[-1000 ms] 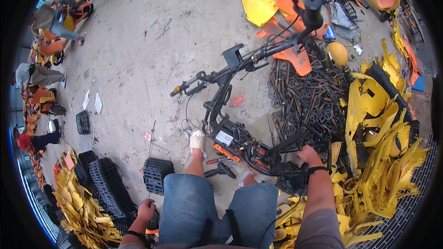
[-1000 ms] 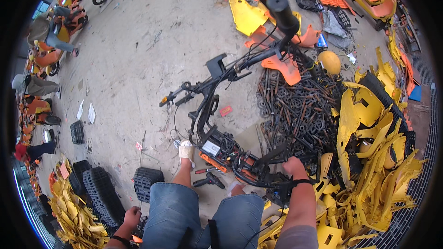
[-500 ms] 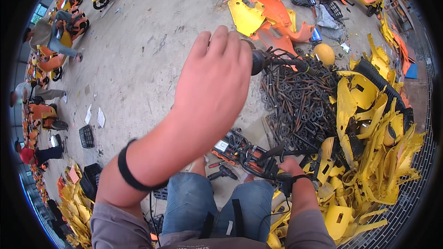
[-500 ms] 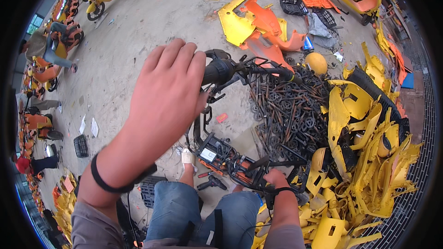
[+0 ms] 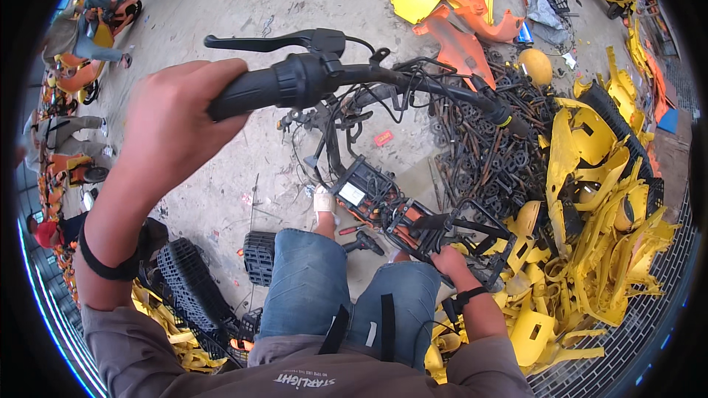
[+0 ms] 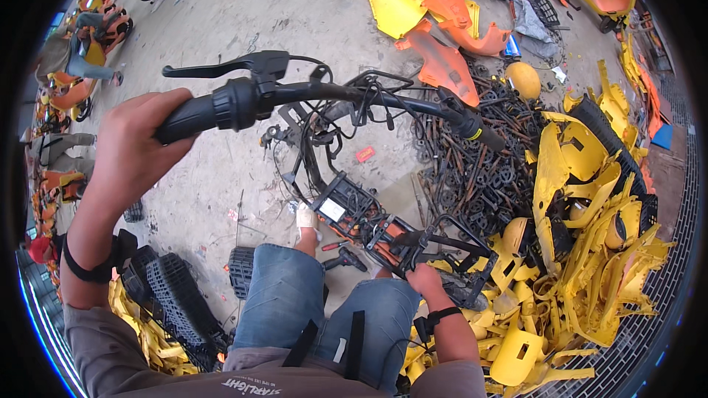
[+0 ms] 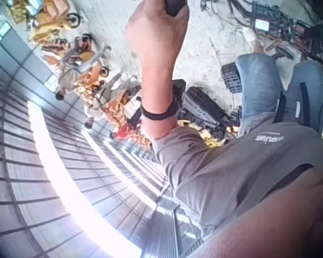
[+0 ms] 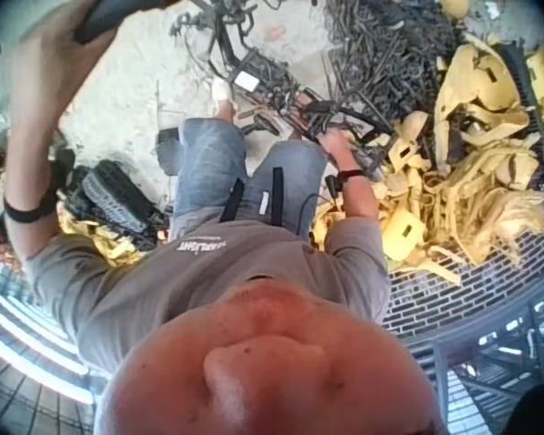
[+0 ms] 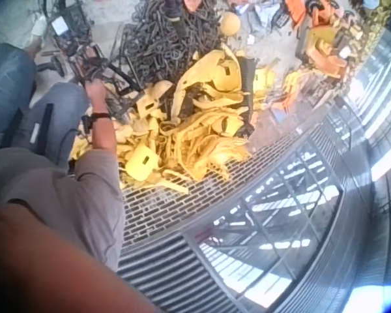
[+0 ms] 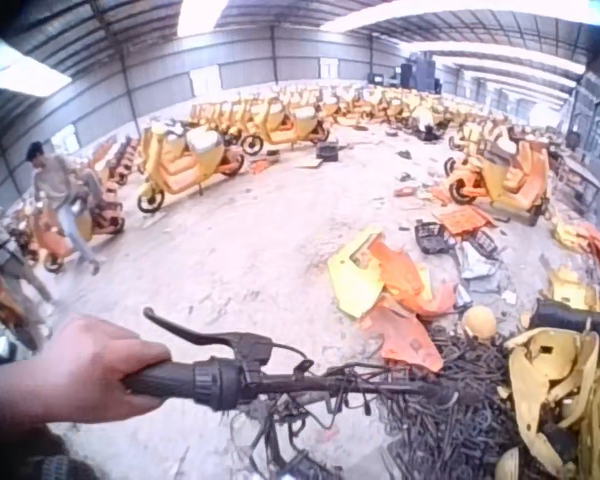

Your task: The person assembles components of an electric scooter frame, using a socket wrench and a power drill to secure parts, and managing wiring connections within the frame.

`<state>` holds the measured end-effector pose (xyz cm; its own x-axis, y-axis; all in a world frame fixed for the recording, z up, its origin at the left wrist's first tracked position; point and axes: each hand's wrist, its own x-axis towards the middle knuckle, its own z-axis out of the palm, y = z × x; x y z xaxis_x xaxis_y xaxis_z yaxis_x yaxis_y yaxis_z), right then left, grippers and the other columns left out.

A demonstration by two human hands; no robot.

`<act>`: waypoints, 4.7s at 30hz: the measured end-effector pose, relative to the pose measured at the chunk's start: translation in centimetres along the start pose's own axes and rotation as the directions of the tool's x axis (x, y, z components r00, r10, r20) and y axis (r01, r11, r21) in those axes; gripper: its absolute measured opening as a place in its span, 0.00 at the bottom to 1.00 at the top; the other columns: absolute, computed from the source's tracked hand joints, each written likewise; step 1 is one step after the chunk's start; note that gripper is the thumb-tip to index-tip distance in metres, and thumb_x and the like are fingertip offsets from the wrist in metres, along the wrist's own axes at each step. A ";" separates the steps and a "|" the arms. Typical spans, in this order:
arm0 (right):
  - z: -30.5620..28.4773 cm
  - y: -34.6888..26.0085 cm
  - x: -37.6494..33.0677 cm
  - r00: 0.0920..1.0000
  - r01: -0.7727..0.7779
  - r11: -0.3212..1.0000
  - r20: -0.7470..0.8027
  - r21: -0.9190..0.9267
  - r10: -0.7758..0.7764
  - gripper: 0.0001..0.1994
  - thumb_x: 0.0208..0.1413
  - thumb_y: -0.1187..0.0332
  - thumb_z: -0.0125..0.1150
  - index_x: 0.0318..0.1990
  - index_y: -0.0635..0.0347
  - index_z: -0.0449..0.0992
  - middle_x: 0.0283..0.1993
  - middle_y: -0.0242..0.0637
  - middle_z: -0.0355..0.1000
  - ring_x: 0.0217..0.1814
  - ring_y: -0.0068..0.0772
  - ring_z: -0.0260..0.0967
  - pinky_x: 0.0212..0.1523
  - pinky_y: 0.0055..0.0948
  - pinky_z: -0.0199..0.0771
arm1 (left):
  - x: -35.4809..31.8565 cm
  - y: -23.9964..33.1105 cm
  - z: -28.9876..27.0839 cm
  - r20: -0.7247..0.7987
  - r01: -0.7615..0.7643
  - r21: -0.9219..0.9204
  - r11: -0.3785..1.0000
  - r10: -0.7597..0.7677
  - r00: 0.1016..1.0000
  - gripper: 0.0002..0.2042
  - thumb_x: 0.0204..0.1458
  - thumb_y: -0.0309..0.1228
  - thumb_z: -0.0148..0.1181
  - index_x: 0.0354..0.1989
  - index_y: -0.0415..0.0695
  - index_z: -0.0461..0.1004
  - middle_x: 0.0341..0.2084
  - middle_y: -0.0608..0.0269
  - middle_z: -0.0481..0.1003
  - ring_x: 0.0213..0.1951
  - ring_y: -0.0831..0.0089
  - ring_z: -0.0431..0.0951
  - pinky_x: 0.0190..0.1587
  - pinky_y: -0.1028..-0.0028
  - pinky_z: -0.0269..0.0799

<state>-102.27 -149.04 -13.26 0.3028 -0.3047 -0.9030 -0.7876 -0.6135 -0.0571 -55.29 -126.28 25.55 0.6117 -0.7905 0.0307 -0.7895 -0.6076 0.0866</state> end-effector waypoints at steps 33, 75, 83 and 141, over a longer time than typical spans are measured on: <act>-7.8 -17.9 5.9 0.956 0.103 0.994 -0.279 0.036 -0.089 0.20 0.58 0.52 0.57 0.43 0.62 0.77 0.42 0.55 0.78 0.47 0.58 0.75 0.50 0.51 0.75 | -7.3 -11.5 8.4 -0.410 0.317 0.108 0.942 -0.249 0.877 0.20 0.43 0.34 0.77 0.46 0.47 0.80 0.31 0.57 0.81 0.30 0.65 0.81 0.35 0.71 0.75; 2.0 -12.6 3.0 0.987 0.147 0.954 -0.108 0.261 -0.122 0.13 0.49 0.59 0.66 0.37 0.58 0.85 0.40 0.43 0.82 0.47 0.43 0.80 0.47 0.36 0.79 | -20.5 -13.0 14.1 0.141 0.865 -0.104 0.490 -0.854 0.501 0.08 0.44 0.29 0.61 0.23 0.39 0.70 0.09 0.66 0.67 0.11 0.74 0.67 0.17 0.72 0.61; -0.6 -11.9 3.9 0.984 0.156 0.965 -0.113 0.211 -0.135 0.14 0.51 0.64 0.57 0.39 0.58 0.85 0.45 0.43 0.81 0.48 0.43 0.79 0.48 0.36 0.78 | -16.2 -9.2 14.3 0.150 0.890 -0.153 0.430 -0.880 0.451 0.08 0.44 0.29 0.60 0.24 0.39 0.69 0.10 0.64 0.66 0.11 0.73 0.67 0.16 0.72 0.60; 2.0 1.6 4.9 0.972 0.055 -0.551 0.081 0.833 0.219 0.27 0.66 0.48 0.34 0.38 0.61 0.75 0.28 0.39 0.74 0.29 0.35 0.72 0.30 0.33 0.71 | -23.8 -15.3 15.3 0.122 0.790 -0.250 0.560 -0.791 0.599 0.10 0.45 0.29 0.62 0.31 0.35 0.73 0.14 0.66 0.69 0.14 0.76 0.66 0.19 0.71 0.60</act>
<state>-103.11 -150.03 -18.61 0.0780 -0.3717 -0.9251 0.0040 0.9280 -0.3726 -58.56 -99.37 8.24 0.9852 -0.0027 -0.1714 0.0534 -0.9453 0.3219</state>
